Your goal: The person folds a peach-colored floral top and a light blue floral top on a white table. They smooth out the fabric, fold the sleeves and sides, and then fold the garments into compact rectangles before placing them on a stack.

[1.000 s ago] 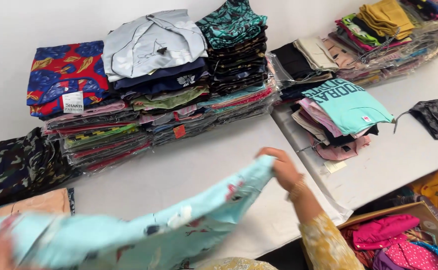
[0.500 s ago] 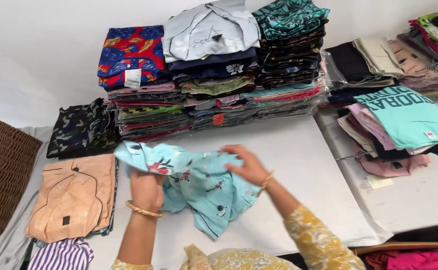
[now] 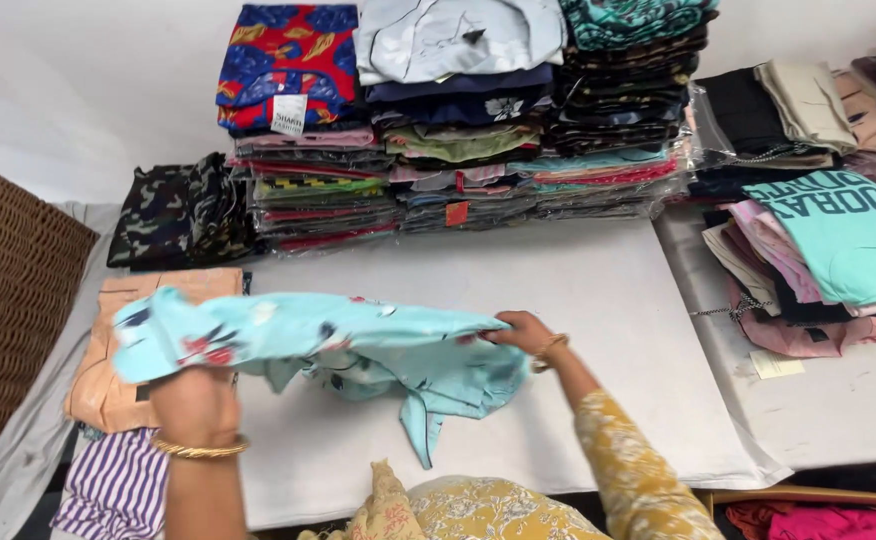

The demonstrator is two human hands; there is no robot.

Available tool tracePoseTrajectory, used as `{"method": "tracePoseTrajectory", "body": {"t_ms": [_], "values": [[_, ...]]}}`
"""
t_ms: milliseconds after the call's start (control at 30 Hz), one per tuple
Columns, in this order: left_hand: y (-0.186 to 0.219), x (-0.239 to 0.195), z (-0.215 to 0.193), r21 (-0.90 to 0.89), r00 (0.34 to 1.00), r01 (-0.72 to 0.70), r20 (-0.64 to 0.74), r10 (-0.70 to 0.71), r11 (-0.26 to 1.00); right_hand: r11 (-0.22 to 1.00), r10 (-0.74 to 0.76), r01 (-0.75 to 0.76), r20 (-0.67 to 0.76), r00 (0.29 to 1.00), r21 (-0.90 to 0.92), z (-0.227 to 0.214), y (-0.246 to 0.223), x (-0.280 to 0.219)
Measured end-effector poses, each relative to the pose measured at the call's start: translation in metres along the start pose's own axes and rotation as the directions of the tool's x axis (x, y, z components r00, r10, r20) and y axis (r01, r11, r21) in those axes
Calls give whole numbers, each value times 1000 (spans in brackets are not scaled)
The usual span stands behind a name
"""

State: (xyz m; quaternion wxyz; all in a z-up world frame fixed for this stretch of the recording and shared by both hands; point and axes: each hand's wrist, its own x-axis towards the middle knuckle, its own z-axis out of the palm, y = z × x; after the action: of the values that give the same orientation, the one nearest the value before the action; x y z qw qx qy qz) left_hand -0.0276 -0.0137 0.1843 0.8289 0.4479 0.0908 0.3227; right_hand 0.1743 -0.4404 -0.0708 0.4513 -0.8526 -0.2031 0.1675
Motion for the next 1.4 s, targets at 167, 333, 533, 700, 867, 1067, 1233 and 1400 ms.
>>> {"method": "tracePoseTrajectory", "body": {"t_ms": [167, 333, 533, 700, 867, 1067, 1233, 1400], "values": [[-26, 6, -115, 343, 913, 103, -406, 48, 934, 886, 63, -233, 394, 917, 400, -54, -5, -21], [-91, 0, -218, 359, 856, 228, -517, -11, 905, 991, 129, -137, -383, 914, 7, -20, -9, -10], [-118, -23, -288, 503, 795, 305, -602, 74, 809, 935, 310, -267, -177, 934, 232, 34, 20, -24], [-84, -42, -247, 518, 801, 332, -597, 55, 788, 753, 566, -602, 204, 799, 267, 101, 15, -50], [-82, -38, -266, 590, 914, 273, -405, -14, 760, 878, 424, -459, 231, 876, 131, 110, 15, -59], [-41, -33, -203, 602, 978, 141, -207, -17, 786, 757, 219, -112, -88, 972, 644, -43, -63, -81], [-32, -3, -117, 404, 994, 60, -109, -17, 913, 808, -47, 160, -208, 977, 567, -112, -133, -87], [-73, 72, -47, 308, 946, 323, -89, -311, 895, 974, 204, -188, -130, 970, 129, -123, -109, -10]]}}
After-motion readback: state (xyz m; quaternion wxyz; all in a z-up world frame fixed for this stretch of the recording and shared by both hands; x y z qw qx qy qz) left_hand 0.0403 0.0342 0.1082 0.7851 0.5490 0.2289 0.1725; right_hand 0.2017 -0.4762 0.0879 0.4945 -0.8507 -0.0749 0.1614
